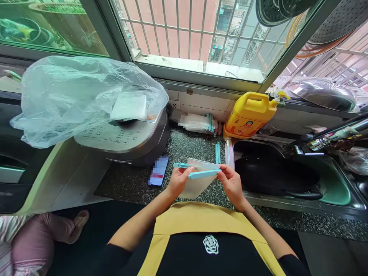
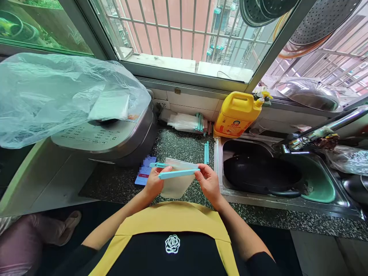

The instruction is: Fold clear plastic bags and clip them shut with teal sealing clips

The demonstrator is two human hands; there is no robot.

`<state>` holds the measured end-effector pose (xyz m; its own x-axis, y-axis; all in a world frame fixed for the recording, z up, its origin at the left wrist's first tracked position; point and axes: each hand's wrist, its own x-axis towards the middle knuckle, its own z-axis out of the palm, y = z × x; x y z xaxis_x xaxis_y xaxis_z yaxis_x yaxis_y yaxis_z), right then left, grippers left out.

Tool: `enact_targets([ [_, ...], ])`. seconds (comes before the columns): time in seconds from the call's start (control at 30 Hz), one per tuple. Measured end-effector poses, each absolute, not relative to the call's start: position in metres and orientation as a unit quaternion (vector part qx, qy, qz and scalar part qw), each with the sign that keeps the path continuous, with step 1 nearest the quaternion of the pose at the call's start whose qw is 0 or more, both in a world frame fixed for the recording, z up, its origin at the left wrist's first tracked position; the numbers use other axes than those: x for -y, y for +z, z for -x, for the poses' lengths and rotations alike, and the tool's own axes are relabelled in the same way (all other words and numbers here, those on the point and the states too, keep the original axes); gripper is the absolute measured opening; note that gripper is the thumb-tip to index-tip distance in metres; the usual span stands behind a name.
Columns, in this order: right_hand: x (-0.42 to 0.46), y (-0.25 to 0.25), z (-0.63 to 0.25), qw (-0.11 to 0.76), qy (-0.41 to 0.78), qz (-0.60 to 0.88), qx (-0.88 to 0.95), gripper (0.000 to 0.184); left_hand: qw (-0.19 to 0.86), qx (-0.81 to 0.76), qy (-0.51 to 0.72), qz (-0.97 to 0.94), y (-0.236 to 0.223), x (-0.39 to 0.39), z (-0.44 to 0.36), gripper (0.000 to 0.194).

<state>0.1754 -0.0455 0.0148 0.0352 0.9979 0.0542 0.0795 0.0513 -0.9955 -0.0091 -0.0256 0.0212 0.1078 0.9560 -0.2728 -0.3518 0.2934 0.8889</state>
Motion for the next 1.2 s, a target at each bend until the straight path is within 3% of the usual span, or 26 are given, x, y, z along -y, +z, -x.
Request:
enact_targets([
  [0.5,0.050,0.023,-0.172,0.485,0.447,0.536,0.528,0.035,0.651,-0.454,0.493,-0.356,0.020,0.026,0.015,0.022],
  [1.2,0.055,0.023,-0.173,0.542,0.472,0.525,0.456,0.030,0.626,-0.355,0.485,-0.497,0.019,0.025,0.030,0.035],
])
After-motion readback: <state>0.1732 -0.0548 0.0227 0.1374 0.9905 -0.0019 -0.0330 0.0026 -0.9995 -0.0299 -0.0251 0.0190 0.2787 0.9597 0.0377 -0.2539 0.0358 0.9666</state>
